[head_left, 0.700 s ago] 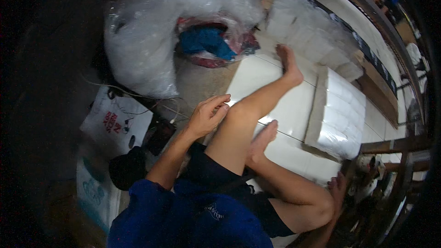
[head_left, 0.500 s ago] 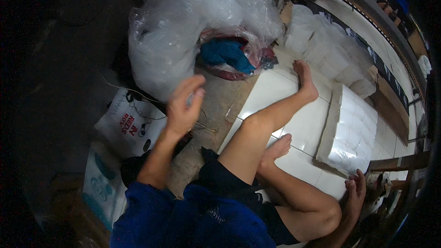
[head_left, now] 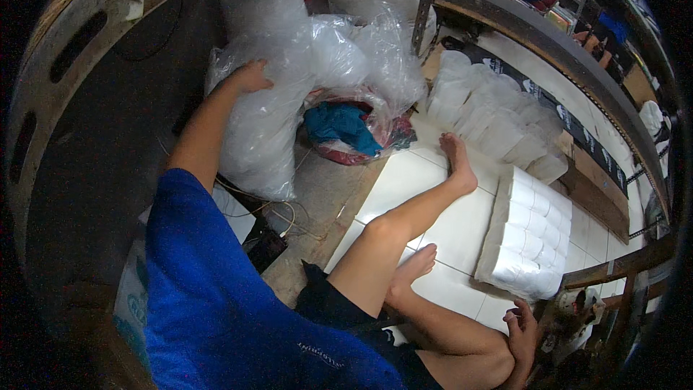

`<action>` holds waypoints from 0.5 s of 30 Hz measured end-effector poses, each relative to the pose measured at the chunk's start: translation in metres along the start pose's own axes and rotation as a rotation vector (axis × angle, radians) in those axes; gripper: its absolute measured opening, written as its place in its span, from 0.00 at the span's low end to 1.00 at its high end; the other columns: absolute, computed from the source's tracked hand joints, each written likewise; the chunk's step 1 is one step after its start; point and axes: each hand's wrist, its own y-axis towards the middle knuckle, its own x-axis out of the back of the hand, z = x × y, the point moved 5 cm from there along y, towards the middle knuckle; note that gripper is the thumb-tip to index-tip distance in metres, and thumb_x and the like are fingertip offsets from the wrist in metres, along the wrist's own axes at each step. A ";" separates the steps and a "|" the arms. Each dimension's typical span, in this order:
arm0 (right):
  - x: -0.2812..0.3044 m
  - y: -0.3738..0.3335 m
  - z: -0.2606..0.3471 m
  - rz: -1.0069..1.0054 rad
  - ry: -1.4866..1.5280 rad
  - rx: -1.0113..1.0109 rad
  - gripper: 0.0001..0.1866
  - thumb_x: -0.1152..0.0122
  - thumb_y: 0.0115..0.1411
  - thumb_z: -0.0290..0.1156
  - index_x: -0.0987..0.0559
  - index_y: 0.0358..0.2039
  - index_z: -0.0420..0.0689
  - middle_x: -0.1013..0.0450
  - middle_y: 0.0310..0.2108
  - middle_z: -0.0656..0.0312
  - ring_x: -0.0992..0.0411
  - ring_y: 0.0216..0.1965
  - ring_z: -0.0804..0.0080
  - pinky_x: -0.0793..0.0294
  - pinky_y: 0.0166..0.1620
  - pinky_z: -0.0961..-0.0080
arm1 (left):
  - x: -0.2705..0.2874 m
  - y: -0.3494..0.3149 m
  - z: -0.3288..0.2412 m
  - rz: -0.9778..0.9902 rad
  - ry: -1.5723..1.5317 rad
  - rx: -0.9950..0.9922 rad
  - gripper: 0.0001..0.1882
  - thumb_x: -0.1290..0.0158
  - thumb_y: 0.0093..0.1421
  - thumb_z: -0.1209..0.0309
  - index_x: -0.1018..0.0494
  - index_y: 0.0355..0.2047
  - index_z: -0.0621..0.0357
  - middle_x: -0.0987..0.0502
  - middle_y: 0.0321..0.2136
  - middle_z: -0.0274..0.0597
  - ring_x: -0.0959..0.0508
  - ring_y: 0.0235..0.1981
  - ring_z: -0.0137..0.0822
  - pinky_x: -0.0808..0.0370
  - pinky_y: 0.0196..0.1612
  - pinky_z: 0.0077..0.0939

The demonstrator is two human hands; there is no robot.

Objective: The person sits on the floor and packs white tissue paper rolls into clear plastic bags. They open the bags, insert the rolls, and arrange them on the floor.

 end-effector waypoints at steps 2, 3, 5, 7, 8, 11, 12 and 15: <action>0.004 0.000 0.001 -0.023 -0.024 0.030 0.22 0.46 0.59 0.28 0.31 0.54 0.34 0.29 0.36 0.55 0.29 0.37 0.70 0.29 0.44 0.73 | -0.005 0.007 0.010 0.077 -0.001 0.035 0.27 0.49 0.56 0.60 0.33 0.54 0.61 0.27 0.50 0.56 0.26 0.50 0.52 0.31 0.55 0.38; 0.003 0.000 0.004 -0.015 -0.038 0.029 0.22 0.46 0.59 0.29 0.31 0.54 0.34 0.29 0.36 0.55 0.29 0.37 0.70 0.29 0.43 0.73 | -0.005 0.012 0.018 0.110 -0.004 0.061 0.26 0.50 0.57 0.60 0.32 0.54 0.58 0.27 0.50 0.55 0.26 0.49 0.52 0.31 0.54 0.38; 0.002 0.004 0.006 0.014 -0.054 0.026 0.22 0.46 0.59 0.29 0.31 0.53 0.34 0.28 0.36 0.54 0.28 0.37 0.69 0.28 0.43 0.72 | 0.002 0.014 0.034 0.049 0.054 0.063 0.23 0.53 0.59 0.60 0.31 0.53 0.55 0.26 0.48 0.53 0.25 0.48 0.52 0.31 0.53 0.40; 0.001 0.006 0.006 0.049 -0.062 0.014 0.22 0.46 0.59 0.29 0.31 0.53 0.34 0.28 0.36 0.54 0.28 0.36 0.69 0.28 0.42 0.72 | 0.018 0.008 0.041 -0.173 0.071 0.054 0.20 0.55 0.61 0.60 0.30 0.50 0.54 0.25 0.47 0.52 0.25 0.47 0.52 0.30 0.51 0.42; -0.001 0.008 0.007 0.067 -0.069 0.010 0.22 0.46 0.59 0.29 0.31 0.54 0.34 0.28 0.36 0.54 0.28 0.36 0.68 0.27 0.42 0.72 | 0.027 0.005 0.045 -0.306 0.025 0.071 0.19 0.56 0.61 0.60 0.29 0.49 0.54 0.25 0.46 0.52 0.25 0.46 0.52 0.30 0.50 0.43; -0.004 0.003 0.011 0.088 -0.076 -0.016 0.22 0.46 0.60 0.30 0.31 0.54 0.34 0.28 0.36 0.54 0.27 0.37 0.68 0.27 0.41 0.71 | 0.080 -0.005 0.041 -0.751 -0.135 0.109 0.19 0.59 0.64 0.59 0.29 0.48 0.56 0.26 0.45 0.53 0.26 0.45 0.52 0.31 0.50 0.42; -0.005 0.005 0.014 0.107 -0.076 -0.013 0.22 0.46 0.60 0.30 0.31 0.54 0.34 0.28 0.36 0.54 0.27 0.37 0.68 0.27 0.41 0.71 | 0.091 -0.002 0.073 -0.849 0.023 0.044 0.19 0.59 0.64 0.59 0.29 0.48 0.56 0.26 0.45 0.54 0.26 0.45 0.51 0.31 0.50 0.41; -0.002 0.003 0.007 0.071 -0.087 0.027 0.22 0.46 0.60 0.30 0.31 0.53 0.35 0.28 0.36 0.54 0.28 0.37 0.68 0.27 0.41 0.71 | 0.119 -0.017 0.063 -0.757 0.277 -0.012 0.19 0.60 0.66 0.58 0.30 0.49 0.55 0.29 0.47 0.55 0.27 0.45 0.49 0.32 0.51 0.38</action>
